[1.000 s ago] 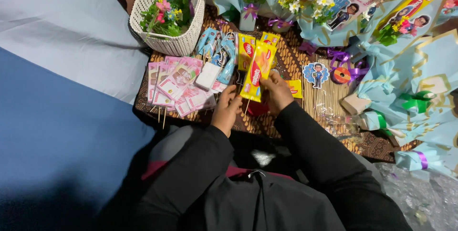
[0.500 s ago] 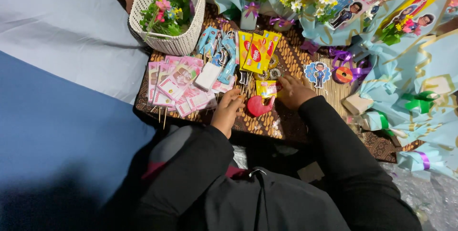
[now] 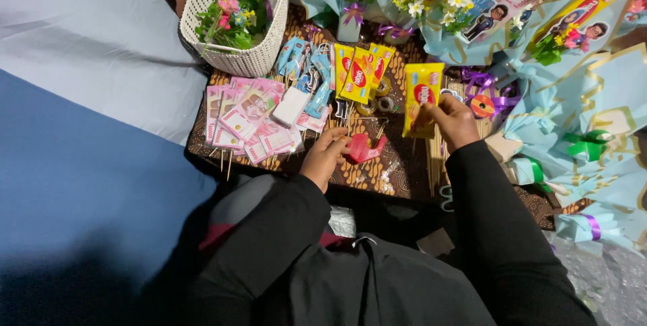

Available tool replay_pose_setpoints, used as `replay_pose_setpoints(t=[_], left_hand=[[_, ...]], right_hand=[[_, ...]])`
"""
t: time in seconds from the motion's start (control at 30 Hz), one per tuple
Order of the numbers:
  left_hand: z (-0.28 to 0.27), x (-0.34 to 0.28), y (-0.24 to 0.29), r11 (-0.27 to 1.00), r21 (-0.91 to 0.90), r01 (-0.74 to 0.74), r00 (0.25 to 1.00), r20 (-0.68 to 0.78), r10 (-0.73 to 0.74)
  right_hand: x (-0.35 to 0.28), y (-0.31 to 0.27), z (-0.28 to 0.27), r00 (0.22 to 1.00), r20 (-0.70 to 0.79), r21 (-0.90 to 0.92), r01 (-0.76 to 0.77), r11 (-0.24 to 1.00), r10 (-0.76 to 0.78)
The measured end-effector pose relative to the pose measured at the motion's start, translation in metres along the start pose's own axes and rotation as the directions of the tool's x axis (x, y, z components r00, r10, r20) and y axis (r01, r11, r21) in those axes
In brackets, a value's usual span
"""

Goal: Assembling a money bouquet by attaching banknotes to sticks and arranging them

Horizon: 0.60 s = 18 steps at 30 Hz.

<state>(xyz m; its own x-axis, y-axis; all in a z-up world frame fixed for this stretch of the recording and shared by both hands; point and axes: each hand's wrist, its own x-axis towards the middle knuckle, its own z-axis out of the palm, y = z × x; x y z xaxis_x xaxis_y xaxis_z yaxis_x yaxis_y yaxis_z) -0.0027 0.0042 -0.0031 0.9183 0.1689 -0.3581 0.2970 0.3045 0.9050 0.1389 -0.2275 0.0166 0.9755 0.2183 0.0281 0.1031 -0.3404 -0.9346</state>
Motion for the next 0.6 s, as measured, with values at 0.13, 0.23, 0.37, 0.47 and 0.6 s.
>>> replay_pose_setpoints(t=[0.13,0.23,0.37,0.47,0.6], left_hand=[[0.002,-0.002,0.001,1.0,0.004,-0.008,1.0,0.03,0.008],[0.002,0.0,0.0,1.0,0.006,-0.011,0.999,0.034,0.011],[0.003,0.0,0.003,0.998,-0.016,-0.055,0.998,-0.022,0.055],[0.003,-0.005,0.012,0.991,-0.067,-0.119,0.985,-0.134,0.109],[0.0,-0.011,0.022,0.968,-0.111,-0.226,0.937,-0.298,0.185]], right_hand=[[0.004,0.01,-0.007,0.979,-0.097,0.375,-0.131,0.918,0.179],[-0.001,-0.008,-0.002,0.966,-0.059,0.548,-0.181,0.817,0.253],[-0.004,-0.028,0.018,0.94,0.02,0.656,-0.269,0.705,0.341],[0.003,-0.023,0.035,0.92,0.079,0.626,-0.345,0.699,0.383],[0.028,0.012,0.062,0.939,0.08,0.576,-0.318,0.753,0.336]])
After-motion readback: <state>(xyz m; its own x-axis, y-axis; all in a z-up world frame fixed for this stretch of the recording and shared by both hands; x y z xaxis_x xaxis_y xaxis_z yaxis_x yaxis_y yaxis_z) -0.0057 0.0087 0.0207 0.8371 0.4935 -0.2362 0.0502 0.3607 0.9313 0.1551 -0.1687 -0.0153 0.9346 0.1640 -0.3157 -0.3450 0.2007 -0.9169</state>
